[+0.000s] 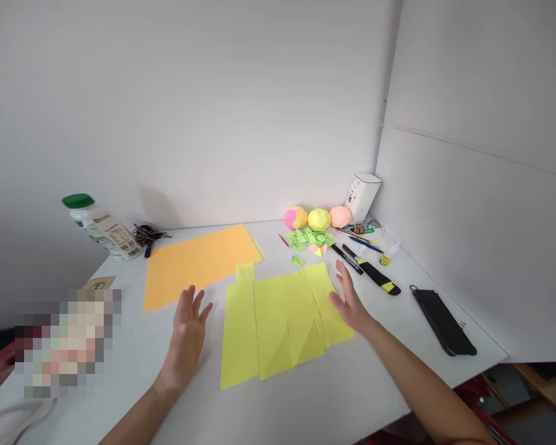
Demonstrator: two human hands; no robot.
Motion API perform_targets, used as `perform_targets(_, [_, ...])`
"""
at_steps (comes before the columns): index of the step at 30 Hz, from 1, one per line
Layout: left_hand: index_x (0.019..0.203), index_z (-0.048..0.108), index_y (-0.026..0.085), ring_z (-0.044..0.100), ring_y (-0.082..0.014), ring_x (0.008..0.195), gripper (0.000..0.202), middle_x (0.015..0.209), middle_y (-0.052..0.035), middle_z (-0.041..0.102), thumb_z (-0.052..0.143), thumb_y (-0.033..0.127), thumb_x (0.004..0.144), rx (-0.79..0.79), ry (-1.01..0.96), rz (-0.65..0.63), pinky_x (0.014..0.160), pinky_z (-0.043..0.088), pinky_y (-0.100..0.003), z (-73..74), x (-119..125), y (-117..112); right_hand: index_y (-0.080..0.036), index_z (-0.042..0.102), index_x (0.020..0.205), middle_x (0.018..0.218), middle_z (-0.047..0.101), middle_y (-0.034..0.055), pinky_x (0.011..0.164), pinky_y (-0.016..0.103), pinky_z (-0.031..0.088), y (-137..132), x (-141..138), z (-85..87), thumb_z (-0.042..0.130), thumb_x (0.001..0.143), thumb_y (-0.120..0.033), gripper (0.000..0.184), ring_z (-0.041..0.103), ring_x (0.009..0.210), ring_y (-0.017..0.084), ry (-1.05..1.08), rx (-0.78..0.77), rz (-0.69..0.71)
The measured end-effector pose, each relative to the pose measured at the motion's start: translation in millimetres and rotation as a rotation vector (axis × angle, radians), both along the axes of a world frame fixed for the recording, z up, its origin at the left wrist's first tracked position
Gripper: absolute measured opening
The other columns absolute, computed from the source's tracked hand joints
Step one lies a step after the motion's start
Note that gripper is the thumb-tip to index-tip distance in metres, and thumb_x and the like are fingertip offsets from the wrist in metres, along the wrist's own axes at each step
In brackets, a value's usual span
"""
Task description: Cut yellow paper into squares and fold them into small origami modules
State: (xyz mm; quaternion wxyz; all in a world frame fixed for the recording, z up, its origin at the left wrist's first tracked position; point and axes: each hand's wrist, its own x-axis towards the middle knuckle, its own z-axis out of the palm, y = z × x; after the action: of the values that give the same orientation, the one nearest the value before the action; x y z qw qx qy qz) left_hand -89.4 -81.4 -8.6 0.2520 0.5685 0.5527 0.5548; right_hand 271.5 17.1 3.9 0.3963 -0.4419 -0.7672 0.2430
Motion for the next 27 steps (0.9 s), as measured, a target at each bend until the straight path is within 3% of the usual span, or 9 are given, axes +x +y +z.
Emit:
perform_targets(3, [0.143,0.001,0.045,0.024,-0.0279,0.137,0.057,0.154,0.0113,0.011,-0.002,0.053,0.087,-0.079,-0.316,0.110,0.101,0.043,-0.052,5.1,-13,8,-0.029,-0.010,0.145,0.154,0.008,0.0041,0.107,0.045,0.030,13,9,6.4,0.007,0.092,-0.056,0.062,0.018,0.139,0.021,0.249,-0.035,-0.140])
perform_targets(5, [0.144,0.005,0.044,0.017,-0.0286,0.139,0.059,0.153,0.0159,0.009,0.004,0.054,0.086,-0.048,-0.340,0.183,0.103,0.041,-0.052,6.8,-23,12,-0.030,-0.005,0.146,0.154,0.006,0.0015,0.110,0.046,0.024,22,22,11.0,0.008,0.090,-0.058,0.063,0.014,0.140,0.021,0.408,0.029,-0.216])
perform_targets(7, [0.143,0.009,0.045,0.015,-0.0296,0.140,0.057,0.153,0.0183,0.010,0.008,0.052,0.086,-0.050,-0.354,0.194,0.103,0.041,-0.053,5.9,-28,15,-0.032,0.001,0.146,0.154,0.011,0.0014,0.110,0.047,0.025,28,35,13.8,0.008,0.089,-0.059,0.063,0.018,0.139,0.021,0.511,-0.005,-0.230])
perform_targets(12, [0.142,0.015,0.047,0.022,-0.0304,0.138,0.056,0.150,0.0135,0.026,0.006,0.053,0.087,-0.068,-0.352,0.168,0.100,0.043,-0.057,-3.2,-26,17,-0.031,0.003,0.147,0.153,0.015,0.0036,0.110,0.045,0.025,33,49,9.9,0.008,0.091,-0.053,0.059,0.022,0.138,0.018,0.596,-0.082,-0.188])
perform_targets(18, [0.140,0.022,0.049,0.025,-0.0290,0.137,0.053,0.149,0.0173,0.025,0.008,0.051,0.089,-0.112,-0.465,0.185,0.099,0.044,-0.056,-5.8,-28,20,-0.032,0.012,0.145,0.151,0.024,0.0050,0.109,0.048,0.025,36,53,6.8,0.012,0.093,-0.051,0.056,0.025,0.137,0.020,0.653,-0.114,-0.164])
perform_targets(24, [0.143,0.010,0.046,0.027,-0.0251,0.137,0.055,0.152,0.0142,0.017,0.002,0.049,0.089,-0.088,-0.264,0.129,0.101,0.044,-0.051,-15.2,-27,17,-0.031,0.010,0.146,0.149,0.027,0.0059,0.108,0.047,0.029,34,51,6.6,0.011,0.093,-0.052,0.057,0.028,0.136,0.019,0.567,-0.094,-0.170])
perform_targets(27, [0.144,0.013,0.042,0.033,-0.0241,0.134,0.053,0.153,0.0050,0.021,0.010,0.048,0.091,-0.040,-0.148,0.170,0.099,0.045,-0.047,-22.0,-30,18,-0.029,0.018,0.145,0.146,0.033,0.0069,0.106,0.046,0.033,30,51,5.0,0.015,0.092,-0.054,0.058,0.031,0.135,0.020,0.586,-0.103,-0.180])
